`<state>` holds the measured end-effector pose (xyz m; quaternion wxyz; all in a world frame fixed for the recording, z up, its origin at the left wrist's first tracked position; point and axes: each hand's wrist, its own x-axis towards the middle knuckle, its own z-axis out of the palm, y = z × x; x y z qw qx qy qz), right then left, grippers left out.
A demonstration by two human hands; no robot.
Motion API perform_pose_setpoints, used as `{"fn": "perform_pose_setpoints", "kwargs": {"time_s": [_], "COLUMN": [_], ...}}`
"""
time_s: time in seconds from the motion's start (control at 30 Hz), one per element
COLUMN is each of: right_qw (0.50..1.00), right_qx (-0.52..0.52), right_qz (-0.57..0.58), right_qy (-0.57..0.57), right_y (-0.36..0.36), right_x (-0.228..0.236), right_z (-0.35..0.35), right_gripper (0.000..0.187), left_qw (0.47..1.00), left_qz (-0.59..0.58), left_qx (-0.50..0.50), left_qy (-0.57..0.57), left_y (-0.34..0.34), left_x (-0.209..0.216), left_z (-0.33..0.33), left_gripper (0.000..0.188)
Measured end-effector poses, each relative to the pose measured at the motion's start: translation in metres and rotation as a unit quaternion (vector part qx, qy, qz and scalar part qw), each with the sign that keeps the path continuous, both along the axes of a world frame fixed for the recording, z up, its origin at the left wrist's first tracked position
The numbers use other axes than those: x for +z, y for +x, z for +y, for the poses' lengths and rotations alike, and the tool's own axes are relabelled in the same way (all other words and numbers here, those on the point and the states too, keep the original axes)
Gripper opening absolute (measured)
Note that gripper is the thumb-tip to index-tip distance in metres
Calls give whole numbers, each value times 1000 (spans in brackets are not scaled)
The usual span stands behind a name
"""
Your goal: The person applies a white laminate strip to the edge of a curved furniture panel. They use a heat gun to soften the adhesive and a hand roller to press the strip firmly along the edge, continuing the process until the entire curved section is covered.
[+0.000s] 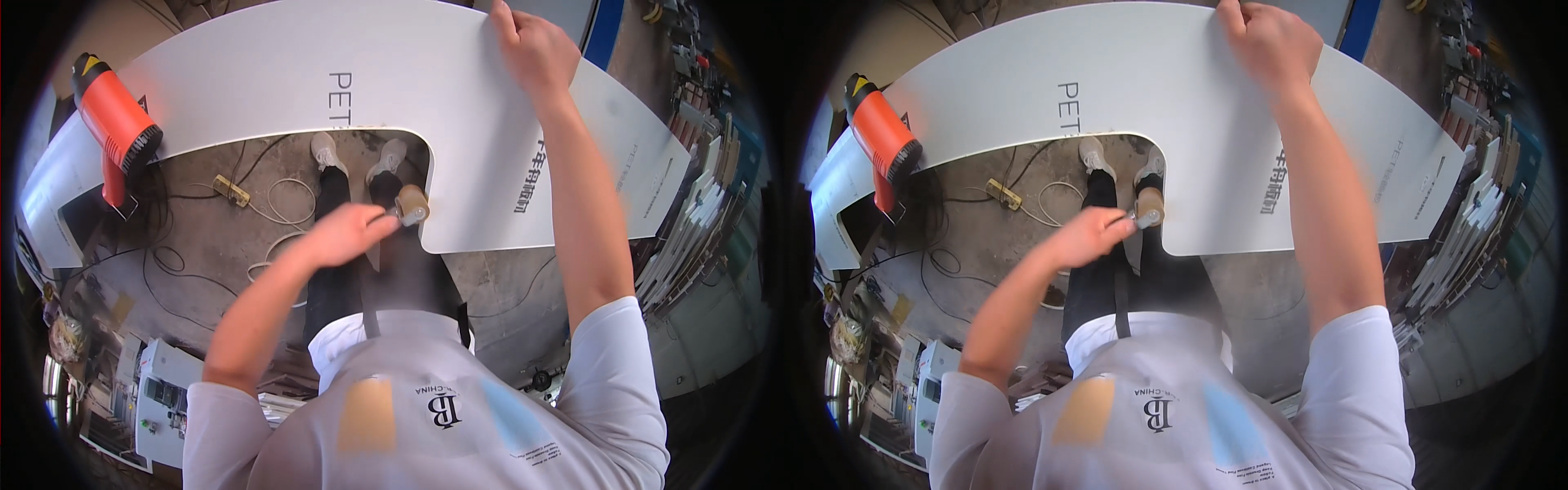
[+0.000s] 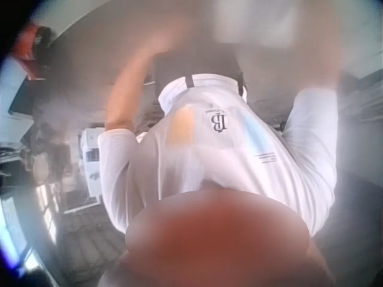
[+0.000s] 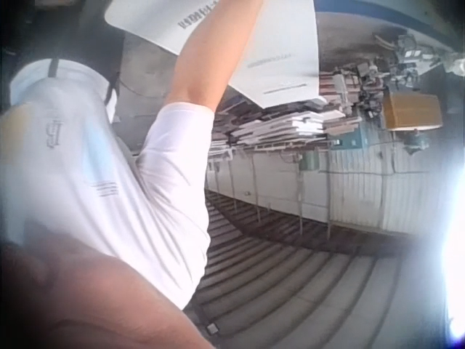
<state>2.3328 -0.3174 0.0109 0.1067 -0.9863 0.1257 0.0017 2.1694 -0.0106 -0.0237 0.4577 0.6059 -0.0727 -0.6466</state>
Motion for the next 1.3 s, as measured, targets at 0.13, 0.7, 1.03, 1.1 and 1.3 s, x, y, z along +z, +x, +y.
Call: {"fn": "perform_pose_setpoints", "kwargs": {"time_s": [0.13,0.7,1.03,1.1,1.3], "right_qw": [1000,999,1000,1000,1000], "right_qx": [-1,-23,-18,-21,-9], "right_qz": [-10,-6,1,0,-18], "right_qy": [4,32,15,11,3], "right_y": [-1,-3,-5,-5,-5], "right_x": [6,8,0,3,1], "right_z": [2,8,0,-1,2], "right_gripper": [52,49,51,51,53], "left_qw": [978,977,961,889,947], "left_qz": [96,84,148,202,163], "left_qx": [185,193,233,410,276], "left_qy": [23,25,-16,-12,-8], "left_y": [11,10,11,-9,-1], "left_x": [5,12,-2,6,1], "left_z": [-28,-26,-32,-49,-27], "left_gripper": [43,47,53,52,48]}}
